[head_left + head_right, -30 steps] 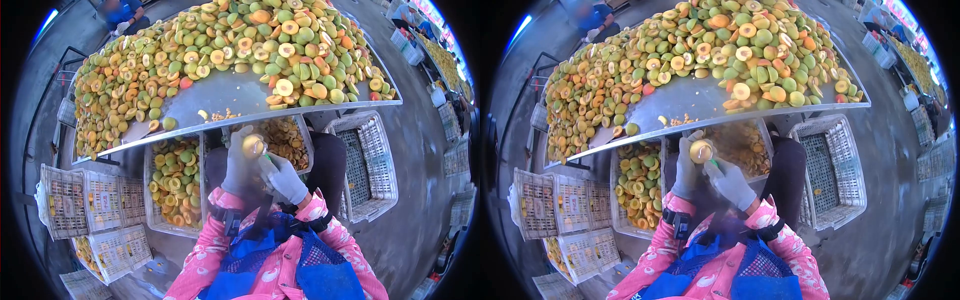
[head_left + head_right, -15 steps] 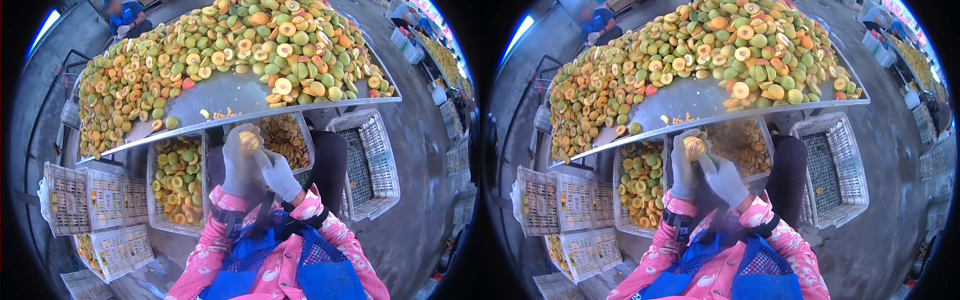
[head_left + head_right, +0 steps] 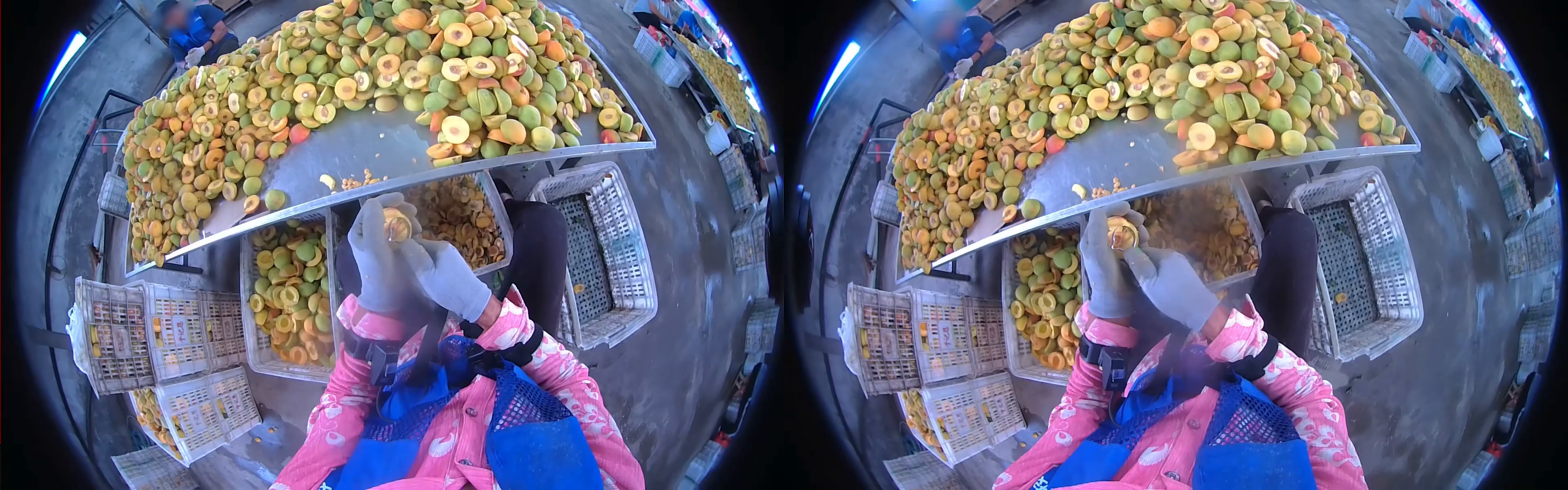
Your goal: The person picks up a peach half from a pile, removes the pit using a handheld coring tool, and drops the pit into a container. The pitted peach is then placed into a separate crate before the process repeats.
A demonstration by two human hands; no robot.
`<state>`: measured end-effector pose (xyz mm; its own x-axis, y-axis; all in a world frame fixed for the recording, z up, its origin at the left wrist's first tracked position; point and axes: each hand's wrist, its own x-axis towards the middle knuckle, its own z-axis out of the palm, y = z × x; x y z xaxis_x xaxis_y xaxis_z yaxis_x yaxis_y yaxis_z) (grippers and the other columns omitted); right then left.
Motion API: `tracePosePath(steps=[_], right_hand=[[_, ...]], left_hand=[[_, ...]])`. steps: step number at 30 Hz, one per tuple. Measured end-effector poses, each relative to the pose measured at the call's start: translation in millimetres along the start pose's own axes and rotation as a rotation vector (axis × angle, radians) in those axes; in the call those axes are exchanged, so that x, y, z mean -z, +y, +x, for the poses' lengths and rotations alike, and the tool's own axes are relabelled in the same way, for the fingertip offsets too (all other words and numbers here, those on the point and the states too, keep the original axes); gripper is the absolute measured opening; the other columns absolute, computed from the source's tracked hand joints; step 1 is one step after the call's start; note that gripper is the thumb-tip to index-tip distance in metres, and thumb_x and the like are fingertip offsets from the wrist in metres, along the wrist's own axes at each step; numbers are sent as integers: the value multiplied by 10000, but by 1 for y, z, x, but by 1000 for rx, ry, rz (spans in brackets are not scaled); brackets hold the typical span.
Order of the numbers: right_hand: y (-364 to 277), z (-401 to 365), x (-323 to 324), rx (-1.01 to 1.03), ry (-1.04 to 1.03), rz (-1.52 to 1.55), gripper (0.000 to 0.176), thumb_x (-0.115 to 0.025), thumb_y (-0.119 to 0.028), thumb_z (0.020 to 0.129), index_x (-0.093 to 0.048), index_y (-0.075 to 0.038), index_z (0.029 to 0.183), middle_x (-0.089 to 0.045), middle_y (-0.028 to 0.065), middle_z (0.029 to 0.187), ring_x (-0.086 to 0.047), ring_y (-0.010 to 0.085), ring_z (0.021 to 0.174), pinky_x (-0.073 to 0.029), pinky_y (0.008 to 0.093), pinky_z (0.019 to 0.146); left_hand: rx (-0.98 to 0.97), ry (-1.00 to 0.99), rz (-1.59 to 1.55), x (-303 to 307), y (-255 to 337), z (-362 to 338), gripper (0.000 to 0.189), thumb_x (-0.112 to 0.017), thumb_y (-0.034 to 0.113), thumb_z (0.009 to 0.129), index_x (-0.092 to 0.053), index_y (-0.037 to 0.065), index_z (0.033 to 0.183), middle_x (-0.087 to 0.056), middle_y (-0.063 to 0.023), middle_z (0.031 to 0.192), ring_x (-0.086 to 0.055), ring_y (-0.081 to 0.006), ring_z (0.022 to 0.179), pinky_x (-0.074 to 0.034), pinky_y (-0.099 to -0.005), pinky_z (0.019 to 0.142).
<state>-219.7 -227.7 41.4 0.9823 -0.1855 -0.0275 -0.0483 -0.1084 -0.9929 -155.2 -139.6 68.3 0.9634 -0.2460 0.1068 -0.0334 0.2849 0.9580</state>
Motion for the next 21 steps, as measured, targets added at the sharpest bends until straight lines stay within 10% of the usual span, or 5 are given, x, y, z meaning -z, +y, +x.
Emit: tracePosePath(steps=[4,9,16,21], right_hand=[[6,-1,-1,39,3,10,438,-487,-346,980,-626,51,860,-596,150,662,-550,197,610,-440,355,591],[-19,-2,16,-586,-313,518,516,-453,-414,994,-600,14,747,-525,17,609,-498,119,559,-393,286,516],[9,-1,-4,-71,-106,241,542,-411,-497,986,-559,-50,718,-460,-19,536,-385,77,401,-287,249,367],[-3,-2,17,-716,-526,875,495,-459,-588,935,-522,-109,828,-347,-66,522,-302,50,377,-226,226,347]], left_hand=[[262,62,-102,-1,7,4,312,-513,263,933,-620,-25,993,-624,-98,818,-582,-151,651,-481,-269,607],[143,51,80,-1,2,3,347,-443,276,968,-621,-21,949,-635,-97,798,-600,-154,680,-487,-257,607],[356,-28,-50,-1,7,4,403,-416,330,987,-619,-18,977,-635,-104,813,-607,-170,701,-503,-285,633],[326,-205,20,11,-5,17,419,-420,363,990,-600,-10,925,-622,-123,805,-587,-167,677,-486,-292,603]])
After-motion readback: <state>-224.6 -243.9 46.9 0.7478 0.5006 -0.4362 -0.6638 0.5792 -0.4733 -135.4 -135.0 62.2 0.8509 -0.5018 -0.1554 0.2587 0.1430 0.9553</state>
